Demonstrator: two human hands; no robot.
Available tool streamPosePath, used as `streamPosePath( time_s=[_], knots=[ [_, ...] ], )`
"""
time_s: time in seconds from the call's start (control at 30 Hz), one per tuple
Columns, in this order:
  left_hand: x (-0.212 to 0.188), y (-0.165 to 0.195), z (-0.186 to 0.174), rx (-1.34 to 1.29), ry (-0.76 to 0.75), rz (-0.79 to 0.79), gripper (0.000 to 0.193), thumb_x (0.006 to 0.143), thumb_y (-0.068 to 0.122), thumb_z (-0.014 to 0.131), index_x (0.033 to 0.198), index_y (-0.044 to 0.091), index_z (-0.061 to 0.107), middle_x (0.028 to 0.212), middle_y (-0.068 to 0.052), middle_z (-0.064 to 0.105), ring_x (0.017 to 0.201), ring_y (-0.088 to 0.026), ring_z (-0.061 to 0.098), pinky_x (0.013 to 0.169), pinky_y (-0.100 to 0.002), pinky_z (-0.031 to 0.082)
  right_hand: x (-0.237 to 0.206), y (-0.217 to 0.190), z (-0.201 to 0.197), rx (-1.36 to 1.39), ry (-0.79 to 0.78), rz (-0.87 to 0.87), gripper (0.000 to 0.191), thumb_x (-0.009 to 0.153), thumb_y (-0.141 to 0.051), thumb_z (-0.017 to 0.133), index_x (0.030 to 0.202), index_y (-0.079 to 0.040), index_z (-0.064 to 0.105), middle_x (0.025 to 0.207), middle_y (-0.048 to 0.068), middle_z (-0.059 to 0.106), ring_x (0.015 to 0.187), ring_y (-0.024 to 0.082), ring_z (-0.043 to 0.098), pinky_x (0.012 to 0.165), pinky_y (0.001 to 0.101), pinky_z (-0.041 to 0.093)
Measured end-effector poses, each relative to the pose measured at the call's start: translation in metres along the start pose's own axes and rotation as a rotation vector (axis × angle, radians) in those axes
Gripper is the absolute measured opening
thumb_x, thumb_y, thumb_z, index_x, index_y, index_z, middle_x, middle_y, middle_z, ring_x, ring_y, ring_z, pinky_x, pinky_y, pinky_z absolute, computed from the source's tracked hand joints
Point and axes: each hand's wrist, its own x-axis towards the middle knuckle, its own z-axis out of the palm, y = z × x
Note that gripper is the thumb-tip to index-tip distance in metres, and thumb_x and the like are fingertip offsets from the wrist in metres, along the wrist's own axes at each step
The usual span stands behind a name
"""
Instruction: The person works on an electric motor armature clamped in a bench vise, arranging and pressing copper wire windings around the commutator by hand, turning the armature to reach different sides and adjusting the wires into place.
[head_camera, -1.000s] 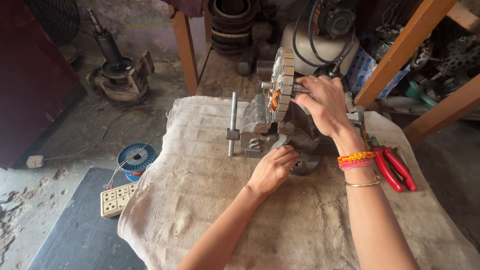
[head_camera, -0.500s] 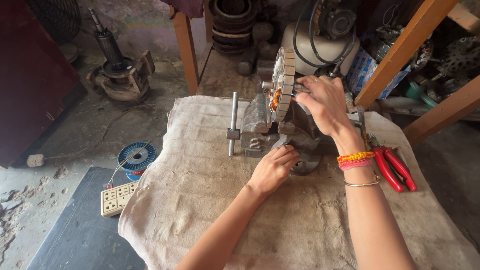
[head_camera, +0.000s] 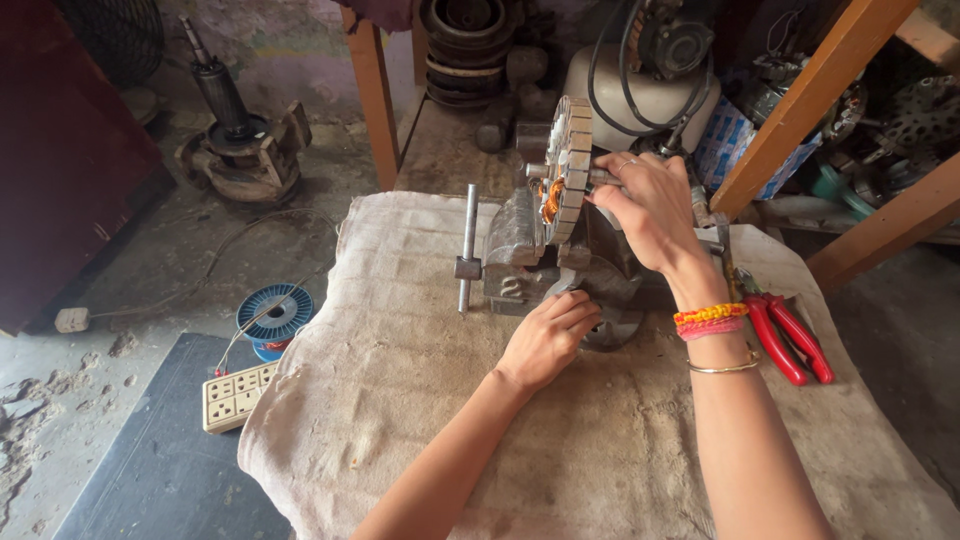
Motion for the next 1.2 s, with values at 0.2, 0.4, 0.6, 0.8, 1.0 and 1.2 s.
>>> streamPosePath(
  time_s=[0.2,0.4,0.6,0.8,1.0,1.2],
  knots=[
    [0.0005,0.0002,0.0,0.001,0.001,0.001,0.031,0.078,0.004,0.065,0.107,-0.001,0.073,0.119,-0.007,0.069,0.125,-0.025,0.058,0.107,-0.038,0.048,0.0014,0.0004,0.0007,0.001,0.002,0.015,0.055,0.091,-0.042,0.05,0.119,0.001,0.072,0.105,0.013,0.073,0.096,0.023,0.059,0.09,0.0396,0.03],
    [0.0012,0.001,-0.0008,0.006,0.005,-0.001,0.032,0.077,0.004,0.064,0.108,-0.001,0.074,0.119,-0.007,0.069,0.125,-0.025,0.058,0.108,-0.038,0.048,0.0013,-0.0033,-0.0022,0.021,-0.04,0.081,0.055,0.091,-0.042,0.048,0.121,-0.001,0.071,0.091,0.011,0.072,0.092,0.021,0.058,0.091,0.0382,0.029],
    [0.0016,0.0004,-0.0003,0.005,0.01,0.004,0.032,0.077,0.004,0.064,0.107,-0.002,0.073,0.119,-0.008,0.069,0.125,-0.025,0.058,0.107,-0.038,0.048,0.0036,-0.0049,-0.0028,0.031,-0.049,0.097,0.052,0.09,-0.042,0.048,0.114,-0.003,0.074,0.097,0.009,0.074,0.092,0.021,0.058,0.091,0.0391,0.028],
    [0.0011,0.0,-0.0009,0.003,0.003,0.005,0.032,0.078,0.004,0.064,0.108,-0.002,0.073,0.119,-0.008,0.069,0.125,-0.025,0.058,0.106,-0.038,0.048,0.0029,-0.0037,0.0,0.004,-0.007,0.057,0.052,0.091,-0.041,0.049,0.116,-0.001,0.072,0.103,0.01,0.073,0.096,0.022,0.058,0.09,0.0393,0.029],
    [0.0012,0.0002,-0.0014,0.008,0.006,0.006,0.031,0.078,0.005,0.065,0.107,-0.001,0.073,0.119,-0.008,0.068,0.125,-0.025,0.058,0.107,-0.039,0.048,0.0017,-0.0012,0.0001,0.001,-0.014,0.032,0.053,0.092,-0.04,0.048,0.117,0.001,0.071,0.103,0.011,0.073,0.096,0.022,0.057,0.09,0.0396,0.029],
    [0.0009,0.0006,-0.0012,0.014,0.007,0.002,0.031,0.078,0.005,0.064,0.108,-0.001,0.074,0.119,-0.007,0.069,0.125,-0.025,0.058,0.107,-0.038,0.048,0.0029,-0.0053,-0.0019,0.023,-0.035,0.081,0.054,0.09,-0.039,0.048,0.12,0.0,0.071,0.091,0.009,0.071,0.091,0.022,0.056,0.09,0.0392,0.029]
  ],
)
